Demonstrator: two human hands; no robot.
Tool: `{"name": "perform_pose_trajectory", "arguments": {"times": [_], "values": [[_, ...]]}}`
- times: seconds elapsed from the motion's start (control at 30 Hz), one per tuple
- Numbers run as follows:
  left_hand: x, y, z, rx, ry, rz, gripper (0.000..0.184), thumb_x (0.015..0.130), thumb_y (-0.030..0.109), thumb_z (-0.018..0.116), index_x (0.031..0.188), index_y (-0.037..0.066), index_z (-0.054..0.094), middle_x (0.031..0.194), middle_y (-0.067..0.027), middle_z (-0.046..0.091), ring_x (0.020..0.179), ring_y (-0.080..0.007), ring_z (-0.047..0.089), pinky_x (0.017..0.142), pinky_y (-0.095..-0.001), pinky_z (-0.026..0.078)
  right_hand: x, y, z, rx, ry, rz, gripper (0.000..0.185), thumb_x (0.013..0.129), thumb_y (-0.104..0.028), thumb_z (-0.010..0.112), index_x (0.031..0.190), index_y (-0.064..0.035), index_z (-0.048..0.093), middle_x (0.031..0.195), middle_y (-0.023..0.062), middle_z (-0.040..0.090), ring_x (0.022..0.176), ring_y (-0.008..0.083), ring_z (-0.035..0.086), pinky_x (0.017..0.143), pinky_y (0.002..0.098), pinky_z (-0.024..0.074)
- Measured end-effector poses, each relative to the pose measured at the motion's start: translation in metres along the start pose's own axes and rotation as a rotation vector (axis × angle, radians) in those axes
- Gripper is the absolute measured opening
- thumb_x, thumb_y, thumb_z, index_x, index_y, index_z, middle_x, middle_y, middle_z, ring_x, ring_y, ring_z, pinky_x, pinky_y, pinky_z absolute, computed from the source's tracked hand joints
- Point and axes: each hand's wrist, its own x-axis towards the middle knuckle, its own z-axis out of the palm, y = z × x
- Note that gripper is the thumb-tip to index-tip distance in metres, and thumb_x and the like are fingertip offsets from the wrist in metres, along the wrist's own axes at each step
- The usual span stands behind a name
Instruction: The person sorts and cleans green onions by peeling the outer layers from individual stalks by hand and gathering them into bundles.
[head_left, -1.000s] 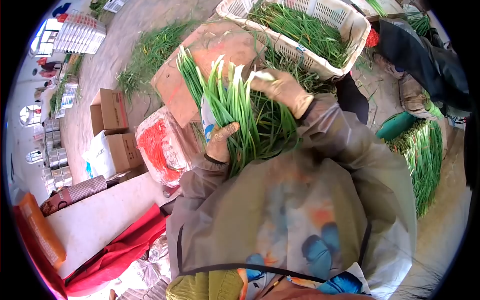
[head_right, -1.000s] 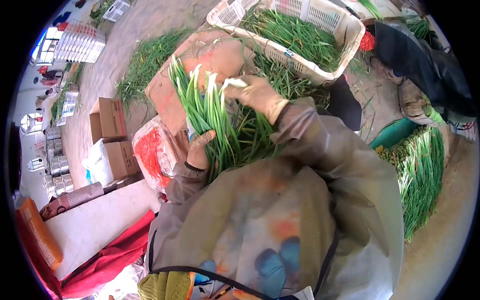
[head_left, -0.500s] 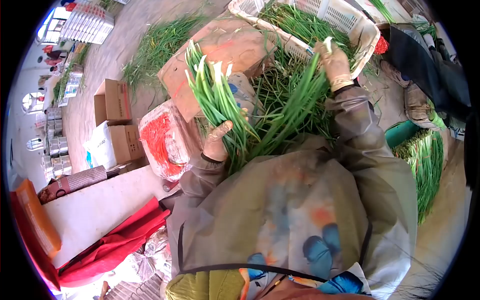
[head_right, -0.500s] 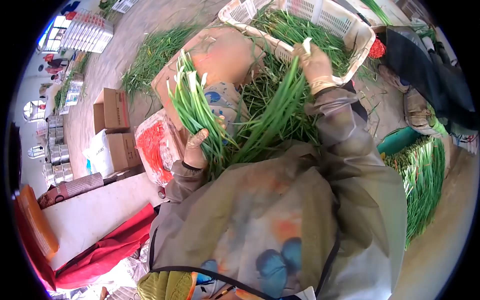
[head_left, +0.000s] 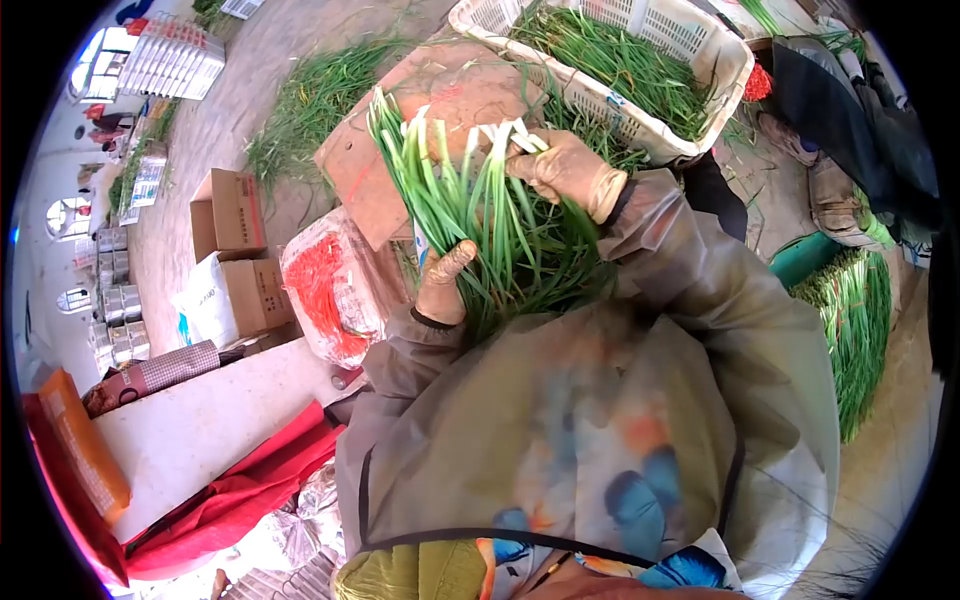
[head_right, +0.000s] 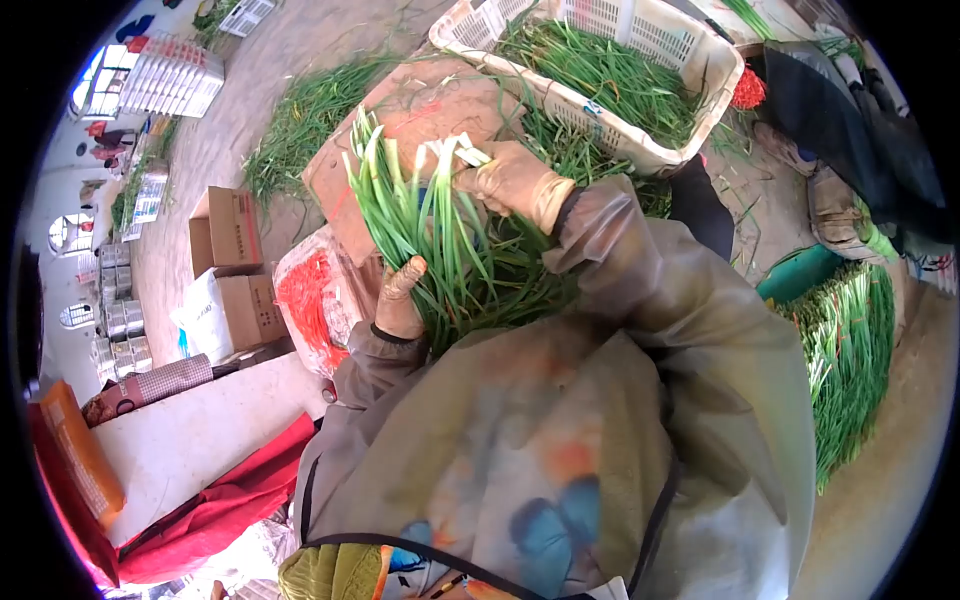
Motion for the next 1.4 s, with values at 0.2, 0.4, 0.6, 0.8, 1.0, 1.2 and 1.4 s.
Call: {"name": "perform_pose_trajectory", "arguments": {"times": [0.2, 0.4, 0.6, 0.8, 1.0, 1.2, 1.4], "values": [[0.006, -0.003, -0.009, -0.023, 0.067, -0.026, 0.04, 0.07, 0.01, 0.071, 0.106, 0.004, 0.055, 0.093, -0.0056, 0.061, 0.079, -0.0163, 0.058, 0.071, -0.0286, 0.048, -0.012, -0.01, -0.015, 0.323, -0.02, 0.12, 0.013, 0.076, -0.013, 0.063, 0.085, -0.0077, 0.056, 0.053, -0.0031, 0.042, 0.039, 0.007, 0.035, 0.038, 0.0214, 0.026], [0.02, -0.023, -0.033, 0.227, -0.072, 0.05, 0.031, 0.071, 0.003, 0.069, 0.1, 0.002, 0.058, 0.087, -0.0049, 0.062, 0.072, -0.0116, 0.057, 0.066, -0.0231, 0.045, 0.01, 0.015, -0.037, 0.007, 0.314, 0.045, 0.023, 0.076, -0.015, 0.065, 0.094, -0.007, 0.053, 0.055, -0.0021, 0.044, 0.04, 0.0065, 0.036, 0.036, 0.0215, 0.028], [0.017, -0.018, -0.026, 0.167, 0.01, 0.044, 0.03, 0.069, -0.002, 0.069, 0.096, 0.002, 0.058, 0.084, -0.0048, 0.062, 0.07, -0.0119, 0.056, 0.064, -0.0243, 0.045, -0.003, 0.016, -0.04, 0.164, 0.42, -0.014, 0.026, 0.078, -0.026, 0.068, 0.091, -0.0075, 0.057, 0.056, -0.0024, 0.047, 0.041, 0.0059, 0.037, 0.036, 0.0208, 0.0293], [0.02, -0.022, -0.015, 0.222, 0.039, 0.044, 0.032, 0.068, -0.003, 0.069, 0.098, 0.0, 0.057, 0.084, -0.0067, 0.062, 0.07, -0.0141, 0.057, 0.063, -0.0253, 0.046, 0.005, 0.011, -0.01, 0.026, 0.089, -0.027, 0.023, 0.079, -0.022, 0.067, 0.091, -0.006, 0.055, 0.056, -0.002, 0.046, 0.042, 0.0061, 0.038, 0.038, 0.021, 0.0295], [0.013, -0.019, -0.023, -0.006, 0.003, 0.001, 0.036, 0.071, 0.0, 0.067, 0.104, 0.0, 0.054, 0.087, -0.0102, 0.061, 0.064, -0.0154, 0.057, 0.06, -0.0276, 0.048, 0.005, 0.017, -0.016, -0.005, 0.013, 0.026, 0.026, 0.079, -0.022, 0.067, 0.095, -0.0058, 0.054, 0.057, -0.0022, 0.045, 0.046, 0.0067, 0.041, 0.04, 0.0211, 0.0308], [0.016, -0.023, -0.034, 0.024, -0.084, 0.033, 0.038, 0.073, 0.004, 0.067, 0.108, -0.002, 0.054, 0.088, -0.013, 0.061, 0.071, -0.0191, 0.058, 0.063, -0.0283, 0.047, -0.009, 0.013, -0.014, 0.062, 0.046, 0.03, 0.019, 0.081, -0.019, 0.062, 0.091, -0.0064, 0.052, 0.057, -0.002, 0.043, 0.045, 0.0065, 0.039, 0.04, 0.0213, 0.0299], [0.006, -0.011, -0.019, 0.036, 0.04, 0.028, 0.043, 0.073, 0.007, 0.067, 0.113, -0.001, 0.052, 0.094, -0.0141, 0.062, 0.078, -0.0202, 0.06, 0.069, -0.0291, 0.049, 0.008, -0.002, -0.063, -0.165, 0.498, -0.026, 0.04, 0.079, -0.016, 0.061, 0.116, -0.006, 0.049, 0.059, 0.0005, 0.05, 0.044, 0.0084, 0.039, 0.038, 0.0222, 0.0312]]}}
